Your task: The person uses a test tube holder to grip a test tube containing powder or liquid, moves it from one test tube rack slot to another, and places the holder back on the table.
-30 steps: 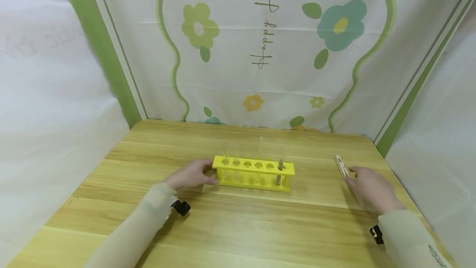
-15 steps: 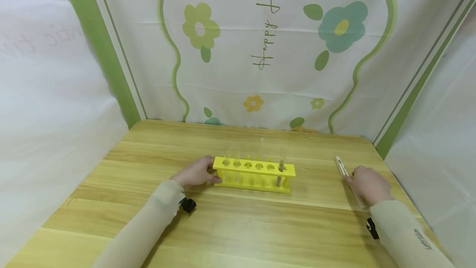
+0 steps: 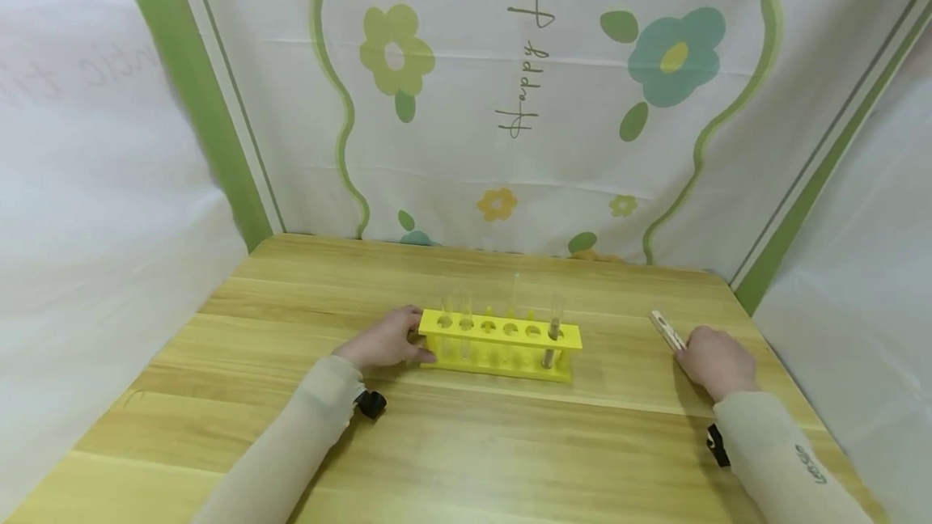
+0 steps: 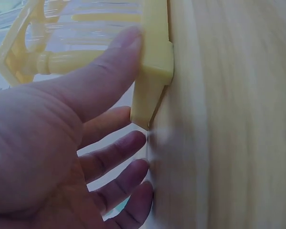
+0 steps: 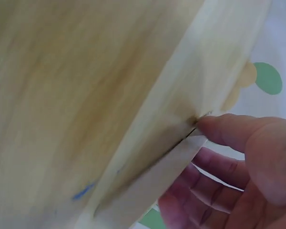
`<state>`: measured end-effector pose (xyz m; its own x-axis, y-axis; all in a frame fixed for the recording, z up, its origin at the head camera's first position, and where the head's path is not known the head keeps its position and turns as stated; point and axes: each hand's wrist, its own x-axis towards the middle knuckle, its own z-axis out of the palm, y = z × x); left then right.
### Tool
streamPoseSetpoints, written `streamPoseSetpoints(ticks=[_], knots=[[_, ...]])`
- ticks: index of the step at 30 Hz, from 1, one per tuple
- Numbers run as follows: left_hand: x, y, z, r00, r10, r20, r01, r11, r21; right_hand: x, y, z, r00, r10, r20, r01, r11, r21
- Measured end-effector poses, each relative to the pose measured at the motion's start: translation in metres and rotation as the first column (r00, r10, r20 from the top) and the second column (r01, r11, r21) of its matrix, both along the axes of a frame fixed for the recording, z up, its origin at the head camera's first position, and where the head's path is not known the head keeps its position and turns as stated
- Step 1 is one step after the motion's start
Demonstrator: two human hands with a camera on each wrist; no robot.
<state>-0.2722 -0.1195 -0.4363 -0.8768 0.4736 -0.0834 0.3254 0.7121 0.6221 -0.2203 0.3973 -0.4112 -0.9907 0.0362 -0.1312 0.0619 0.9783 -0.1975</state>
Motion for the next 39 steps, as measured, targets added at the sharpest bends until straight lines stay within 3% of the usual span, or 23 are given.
streamPoseSetpoints(ticks=[5, 8, 14, 23, 27, 31, 36, 39], knots=[[0.001, 0.003, -0.001, 0.999, -0.016, -0.039, 0.014, 0.998, -0.056, 0.004, 0.003, 0.002, 1.0, -0.021, 0.011, 0.021, 1.0, -0.015], [0.001, 0.004, -0.003, 0.998, -0.021, -0.051, 0.017, 0.997, -0.078, 0.009, 0.0, 0.006, 0.999, -0.018, -0.032, 0.017, 0.999, -0.047], [0.002, 0.005, -0.004, 0.999, -0.011, -0.042, 0.009, 0.999, -0.052, 0.013, -0.017, 0.02, 0.992, -0.004, -0.126, -0.011, 0.992, -0.123], [0.001, 0.007, -0.005, 0.999, -0.009, -0.04, 0.008, 1.0, -0.012, 0.021, -0.051, 0.037, 0.975, 0.039, -0.218, -0.071, 0.988, -0.14], [-0.002, 0.007, -0.005, 0.998, -0.038, -0.048, 0.042, 0.996, 0.077, 0.026, -0.062, 0.043, 0.965, 0.051, -0.256, -0.089, 0.986, -0.143], [-0.003, 0.005, -0.004, 0.999, -0.043, -0.022, 0.046, 0.979, 0.201, 0.028, -0.069, 0.046, 0.958, 0.056, -0.281, -0.101, 0.984, -0.149], [-0.005, 0.001, -0.004, 0.999, -0.041, 0.027, 0.029, 0.936, 0.351, 0.032, -0.073, 0.051, 0.946, 0.062, -0.318, -0.113, 0.983, -0.146], [-0.005, 0.0, -0.002, 0.998, -0.049, 0.045, 0.028, 0.919, 0.393, 0.034, -0.075, 0.053, 0.939, 0.065, -0.337, -0.12, 0.982, -0.145]])
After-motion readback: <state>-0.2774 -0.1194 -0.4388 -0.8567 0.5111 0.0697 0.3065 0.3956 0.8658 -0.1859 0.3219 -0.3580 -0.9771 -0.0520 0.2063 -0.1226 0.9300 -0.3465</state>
